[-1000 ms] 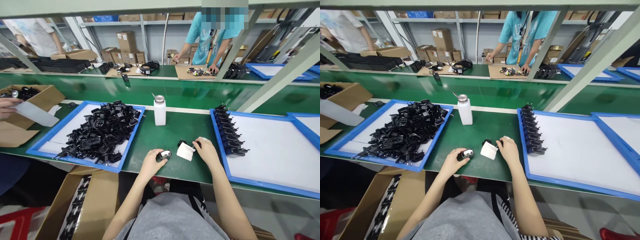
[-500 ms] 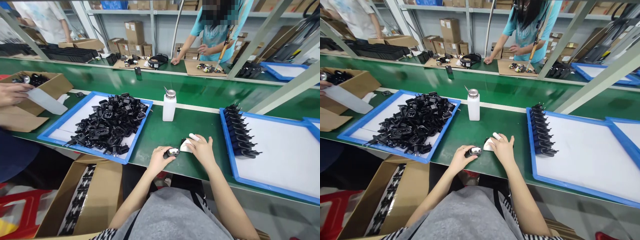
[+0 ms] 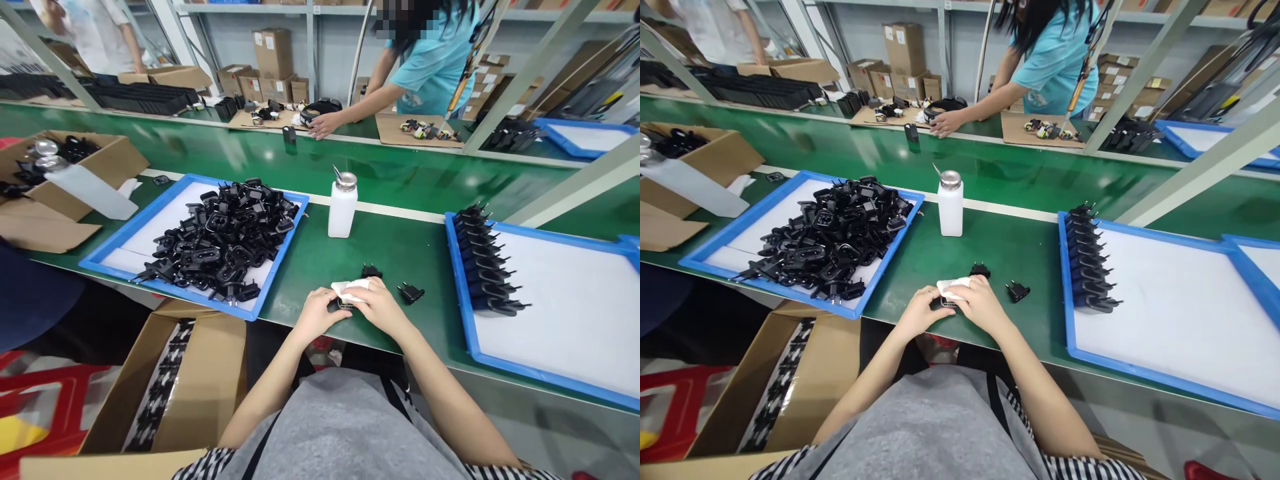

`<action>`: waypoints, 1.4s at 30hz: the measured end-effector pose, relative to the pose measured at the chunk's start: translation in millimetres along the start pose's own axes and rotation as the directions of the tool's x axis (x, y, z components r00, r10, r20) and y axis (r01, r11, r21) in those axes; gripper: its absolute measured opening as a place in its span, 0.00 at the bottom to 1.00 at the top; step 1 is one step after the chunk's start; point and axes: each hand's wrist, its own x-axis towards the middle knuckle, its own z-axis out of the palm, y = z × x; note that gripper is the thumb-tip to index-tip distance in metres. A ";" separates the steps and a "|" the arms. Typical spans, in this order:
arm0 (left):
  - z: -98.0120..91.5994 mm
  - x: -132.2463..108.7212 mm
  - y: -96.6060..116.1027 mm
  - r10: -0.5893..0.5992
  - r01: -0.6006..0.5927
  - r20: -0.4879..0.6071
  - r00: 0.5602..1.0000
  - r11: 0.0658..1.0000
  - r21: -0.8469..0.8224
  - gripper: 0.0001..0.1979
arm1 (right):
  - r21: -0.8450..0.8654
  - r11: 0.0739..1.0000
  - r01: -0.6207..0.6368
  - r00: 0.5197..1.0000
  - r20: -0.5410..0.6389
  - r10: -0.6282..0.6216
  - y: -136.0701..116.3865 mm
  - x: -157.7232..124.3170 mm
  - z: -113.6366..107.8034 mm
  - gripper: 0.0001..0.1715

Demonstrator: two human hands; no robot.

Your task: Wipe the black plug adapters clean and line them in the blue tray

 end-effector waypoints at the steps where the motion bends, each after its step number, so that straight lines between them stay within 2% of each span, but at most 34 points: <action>1: -0.3 0.0 -0.1 0.000 0.000 0.005 1.000 1.000 0.002 0.14 | 0.013 1.000 0.015 1.000 0.024 -0.015 0.8 0.3 -1.0 0.13; 5: 0.9 -1.0 -0.3 0.013 -0.013 -0.001 1.000 1.000 0.003 0.14 | 0.055 0.995 0.077 0.994 0.073 -0.081 6.7 0.6 -4.3 0.15; 8: 2.3 -2.2 -0.1 0.014 -0.014 -0.013 1.000 1.000 0.003 0.15 | 0.077 0.995 0.068 0.994 0.085 -0.074 13.9 -3.0 -7.6 0.16; 12: 1.8 -2.4 0.7 0.003 -0.003 -0.009 1.000 1.000 -0.010 0.16 | 0.075 0.997 -0.019 0.995 0.096 0.012 25.3 -17.3 -16.5 0.17; 14: 1.1 -1.8 0.7 0.000 -0.001 -0.004 1.000 1.000 -0.023 0.16 | 0.122 0.984 -0.129 0.986 0.117 0.115 29.0 -26.1 -21.6 0.17; 15: 0.8 -1.5 0.5 -0.001 0.001 -0.002 1.000 1.000 -0.029 0.15 | 0.167 0.961 -0.222 0.972 0.115 0.204 30.0 -29.9 -24.2 0.17; 17: 0.7 -1.1 0.0 -0.004 0.004 0.000 1.000 0.999 -0.040 0.15 | 0.261 0.871 -0.416 0.908 0.074 0.412 30.9 -35.2 -30.1 0.19; 19: 1.1 -1.0 -0.4 -0.007 0.007 -0.010 1.000 0.999 -0.048 0.15 | 0.283 0.808 -0.516 0.839 -0.020 0.543 32.1 -36.9 -37.7 0.22; 21: 1.7 -1.3 -0.3 -0.013 0.012 -0.024 1.000 0.999 -0.046 0.15 | 0.188 0.823 -0.536 0.812 -0.151 0.564 35.6 -35.4 -47.1 0.25; 24: 2.3 -1.6 0.3 -0.032 0.031 -0.037 0.999 0.999 -0.027 0.15 | -0.019 0.798 -0.602 0.771 -0.272 0.576 46.6 -30.1 -61.2 0.21; 25: 2.4 -1.7 0.4 -0.036 0.036 -0.038 0.999 0.999 -0.020 0.15 | -0.072 0.770 -0.634 0.759 -0.250 0.601 51.0 -28.0 -64.8 0.20; 27: 2.7 -1.7 0.4 -0.037 0.036 -0.044 0.998 0.999 -0.013 0.15 | -0.155 0.732 -0.664 0.748 -0.105 0.656 58.8 -23.5 -69.4 0.20; 30: 3.2 -1.8 -0.3 -0.019 0.019 -0.050 0.999 1.000 -0.014 0.15 | -0.252 0.744 -0.618 0.725 0.182 0.664 66.2 -18.4 -71.0 0.23; 32: 3.5 -2.0 -0.6 -0.009 0.008 -0.052 0.999 1.000 -0.015 0.15 | -0.302 0.756 -0.581 0.707 0.274 0.652 68.7 -17.4 -71.5 0.25; 34: 3.8 -2.4 -0.5 -0.008 0.008 -0.057 0.998 1.000 -0.009 0.15 | -0.340 0.744 -0.575 0.679 0.309 0.666 70.6 -18.5 -73.8 0.23; 38: 3.9 -2.7 0.2 -0.019 0.020 -0.055 0.998 1.000 0.006 0.15 | -0.363 0.722 -0.589 0.630 0.352 0.692 74.6 -22.8 -82.6 0.08; 42: 4.0 -2.8 0.7 -0.020 0.021 -0.058 0.998 0.999 0.024 0.16 | -0.350 0.743 -0.570 0.664 0.336 0.668 72.1 -26.1 -87.1 0.07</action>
